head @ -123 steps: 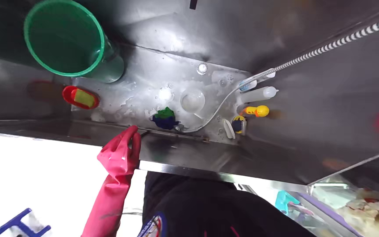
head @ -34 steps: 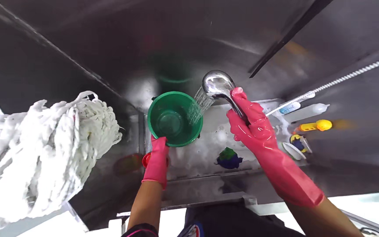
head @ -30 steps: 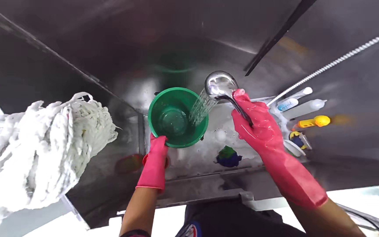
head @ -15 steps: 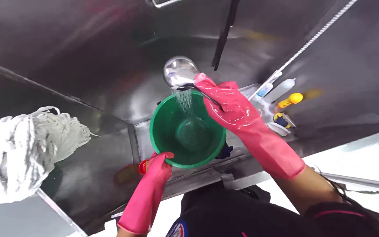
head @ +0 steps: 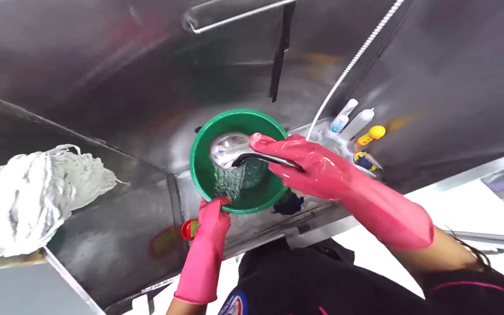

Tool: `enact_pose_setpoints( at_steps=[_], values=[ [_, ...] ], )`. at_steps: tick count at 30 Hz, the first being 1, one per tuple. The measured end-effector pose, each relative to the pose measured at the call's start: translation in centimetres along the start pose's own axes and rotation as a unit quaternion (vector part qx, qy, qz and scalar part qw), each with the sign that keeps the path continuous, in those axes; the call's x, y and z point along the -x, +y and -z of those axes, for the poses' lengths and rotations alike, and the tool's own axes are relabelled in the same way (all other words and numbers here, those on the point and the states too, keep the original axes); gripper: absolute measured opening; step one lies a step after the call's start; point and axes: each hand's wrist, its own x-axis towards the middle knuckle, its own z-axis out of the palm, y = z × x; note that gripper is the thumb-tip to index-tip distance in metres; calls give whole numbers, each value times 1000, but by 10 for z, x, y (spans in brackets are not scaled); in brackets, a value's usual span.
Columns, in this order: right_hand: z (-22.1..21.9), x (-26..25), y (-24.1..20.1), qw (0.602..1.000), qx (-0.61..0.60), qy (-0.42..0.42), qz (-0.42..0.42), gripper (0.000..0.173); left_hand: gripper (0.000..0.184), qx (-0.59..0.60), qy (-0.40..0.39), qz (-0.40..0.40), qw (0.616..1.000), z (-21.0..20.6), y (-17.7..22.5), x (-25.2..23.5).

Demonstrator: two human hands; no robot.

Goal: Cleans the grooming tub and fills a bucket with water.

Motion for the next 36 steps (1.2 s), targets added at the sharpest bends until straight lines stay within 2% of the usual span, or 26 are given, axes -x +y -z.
enact_pose_setpoints(
  at_steps=[5,6,8,10,13,16,18,20,22,25,28,31,33,36],
  values=[
    [20,3,9,978,170,-11,-119,45,65,29,-3,-61,998,5,8,0],
    [19,-1,12,973,189,0,-133,43,66,30,-6,-65,997,6,10,2],
    [14,-13,14,967,206,33,-143,48,66,27,-4,-70,997,7,10,5],
    [2,-24,11,973,189,87,-102,51,67,27,0,-60,998,8,6,9],
    [-17,-37,9,979,116,166,38,47,67,33,5,-33,999,4,0,12],
    [-21,-34,2,981,25,149,117,42,65,26,4,-20,999,3,-6,17],
    [-15,-21,2,993,-21,89,77,39,63,25,-3,-17,1000,5,-9,19],
    [2,-6,-1,999,-18,-4,-32,39,61,26,2,-14,1000,5,-11,19],
    [13,3,0,992,41,-53,-108,36,62,24,11,-8,1000,6,-11,19],
    [16,-1,-3,974,155,-58,-155,49,64,25,16,-2,1000,7,-12,19],
    [-10,-16,9,980,161,54,-106,51,68,22,-1,-4,1000,5,-13,19],
    [-29,-25,12,986,73,139,58,40,68,22,-11,-6,1000,5,-14,21],
    [-29,-24,12,984,20,136,117,33,65,23,-9,-6,1000,8,-15,22],
    [-11,-12,5,993,41,80,80,39,64,14,-4,-10,1000,12,-15,21]
  ],
)
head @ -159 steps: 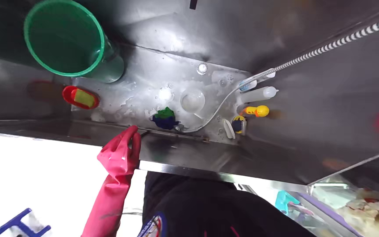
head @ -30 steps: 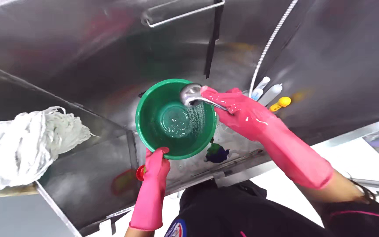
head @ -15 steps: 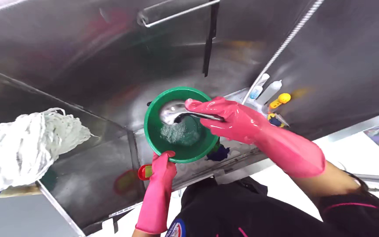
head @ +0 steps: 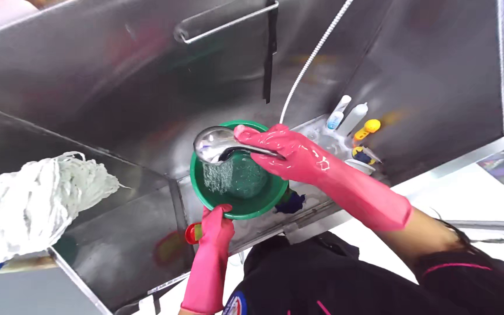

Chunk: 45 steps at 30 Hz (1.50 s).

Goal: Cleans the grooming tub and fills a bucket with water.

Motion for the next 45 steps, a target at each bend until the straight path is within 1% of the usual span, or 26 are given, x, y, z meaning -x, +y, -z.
enact_pose_setpoints(
  at_steps=[2,6,8,10,13,14,16,19,21,24,26,29,31,33,34,35,36,37,38,39,41,43,45],
  values=[
    [8,-1,-2,997,63,-26,-46,46,66,-7,-8,-4,1000,1,0,1],
    [-5,-14,1,992,80,49,-82,48,69,-9,-23,-5,1000,-3,-1,4],
    [-14,-20,-3,985,113,54,-120,49,68,-14,-22,-1,1000,-5,-2,7],
    [-18,-24,-9,980,118,72,-143,49,68,-19,-26,6,999,-8,-2,10],
    [-18,-31,-18,961,137,83,-228,48,67,-14,-22,8,1000,-10,-3,10],
    [-18,-33,-18,956,139,89,-244,48,67,-12,-20,7,1000,-10,-4,10],
    [-18,-36,-17,957,150,110,-223,48,67,-17,-21,7,1000,-10,-3,10],
    [-19,-39,-13,973,125,116,-156,46,66,-35,-33,6,999,-11,-4,11],
    [-22,-38,-12,984,85,108,-110,44,69,-50,-39,5,998,-12,-5,11],
    [-27,-34,-9,993,42,85,-73,43,71,-48,-39,0,998,-12,-8,10],
    [-28,-32,-7,994,36,68,-75,42,70,-44,-40,-3,998,-10,-8,8],
    [-28,-31,-7,987,74,79,-119,45,72,-46,-31,-2,998,-7,-7,7],
    [-25,-33,-5,987,72,83,-117,47,74,-44,-22,-1,999,-6,-6,7],
    [-23,-33,-1,995,24,71,-67,45,72,-39,-17,0,999,-6,-4,7],
    [-23,-30,3,997,13,48,-52,45,71,-37,-16,1,999,-6,-4,8],
    [-29,-24,15,999,12,46,-18,44,71,-38,-14,1,999,-6,-3,8],
    [-40,-17,34,997,27,66,21,43,71,-41,-14,0,999,-6,-4,7],
    [-48,-14,43,995,36,88,40,42,72,-44,-17,-2,999,-5,-4,7],
    [-45,-15,36,995,53,78,16,43,73,-47,-19,-3,999,-5,-4,7],
    [-37,-19,18,997,55,49,-34,44,75,-50,-22,-3,998,-4,-3,7],
    [-26,-22,1,996,29,10,-84,44,75,-56,-22,-6,998,-3,-2,7],
    [-22,-16,-1,996,9,-8,-92,44,75,-59,-25,-13,998,-1,-2,7],
    [-24,-7,7,994,43,21,-95,43,74,-57,-29,-23,998,1,-2,6]
  ],
)
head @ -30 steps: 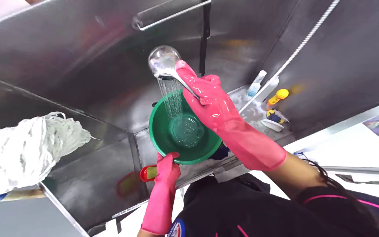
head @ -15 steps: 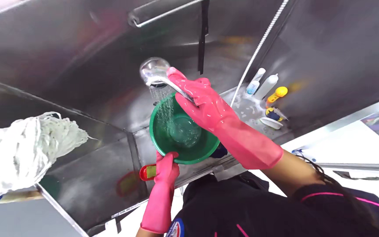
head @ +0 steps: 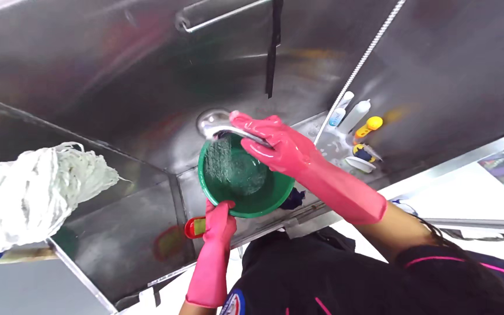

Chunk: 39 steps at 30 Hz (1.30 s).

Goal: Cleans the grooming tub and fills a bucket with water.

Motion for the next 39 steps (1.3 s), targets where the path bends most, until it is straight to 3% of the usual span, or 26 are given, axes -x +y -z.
enact_pose_setpoints(
  at_steps=[2,5,8,11,15,20,22,24,26,28,31,35,39],
  values=[
    [2,7,7,999,31,23,-35,43,73,-3,4,-6,1000,1,-1,0],
    [17,20,12,995,25,-46,-85,41,76,-20,13,-13,1000,2,0,-2],
    [19,35,32,997,59,-34,-31,42,80,-21,17,-23,999,2,0,-8],
    [20,47,40,996,80,-13,-45,40,79,-23,27,-34,999,3,2,-13],
    [17,61,41,993,108,-17,-50,41,56,-48,39,-69,996,2,10,-24],
    [17,69,39,999,46,-6,-17,34,42,-217,86,-161,959,15,16,-48],
    [20,74,36,999,34,13,-24,34,42,-270,60,-245,929,23,19,-59],
    [25,79,30,996,23,32,-77,41,46,-317,-11,-328,890,34,27,-70],
    [34,81,23,988,-2,42,-151,46,46,-393,-46,-362,844,35,39,-79],
    [41,83,22,980,-26,49,-190,46,45,-471,-51,-351,808,27,51,-84],
    [48,87,24,984,6,58,-167,44,43,-586,-55,-306,748,12,73,-89],
    [48,93,31,991,43,79,-104,42,48,-743,-98,-256,611,-13,106,-95],
    [49,100,33,991,36,91,-94,45,37,-806,-114,-331,477,-35,127,-91]
  ],
)
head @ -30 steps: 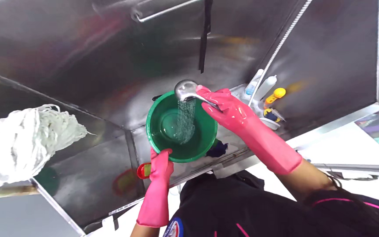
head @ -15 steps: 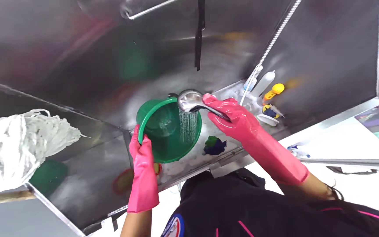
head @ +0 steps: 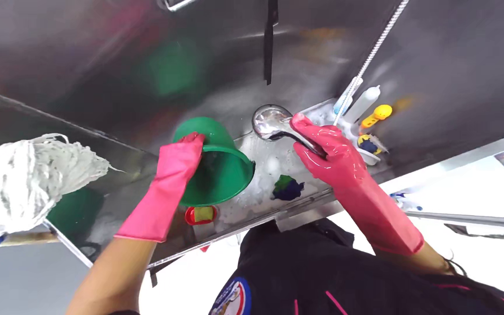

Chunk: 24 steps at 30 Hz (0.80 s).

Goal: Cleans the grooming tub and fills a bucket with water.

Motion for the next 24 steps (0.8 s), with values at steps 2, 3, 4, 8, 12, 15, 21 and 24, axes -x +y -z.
enact_pose_setpoints(
  at_steps=[2,3,4,8,12,15,21,24],
  values=[
    [3,3,2,1000,-11,8,1,46,21,-67,-12,3,998,24,8,-1],
    [5,4,3,1000,-13,13,1,47,15,-93,-31,18,995,35,11,-1],
    [6,5,4,1000,-16,18,-2,47,14,-114,-47,29,992,44,13,-3],
    [12,11,8,998,-37,33,-25,46,17,-130,-69,77,986,56,21,-9],
    [19,16,16,996,-57,31,-54,47,29,-47,-103,130,985,43,14,-20],
    [26,17,18,993,-85,27,-74,46,31,173,-110,183,961,39,9,-11],
    [30,14,17,989,-128,62,-33,47,40,511,48,287,809,-5,34,21],
    [27,11,17,990,-129,61,11,47,39,603,152,284,730,-23,58,37]
  ],
)
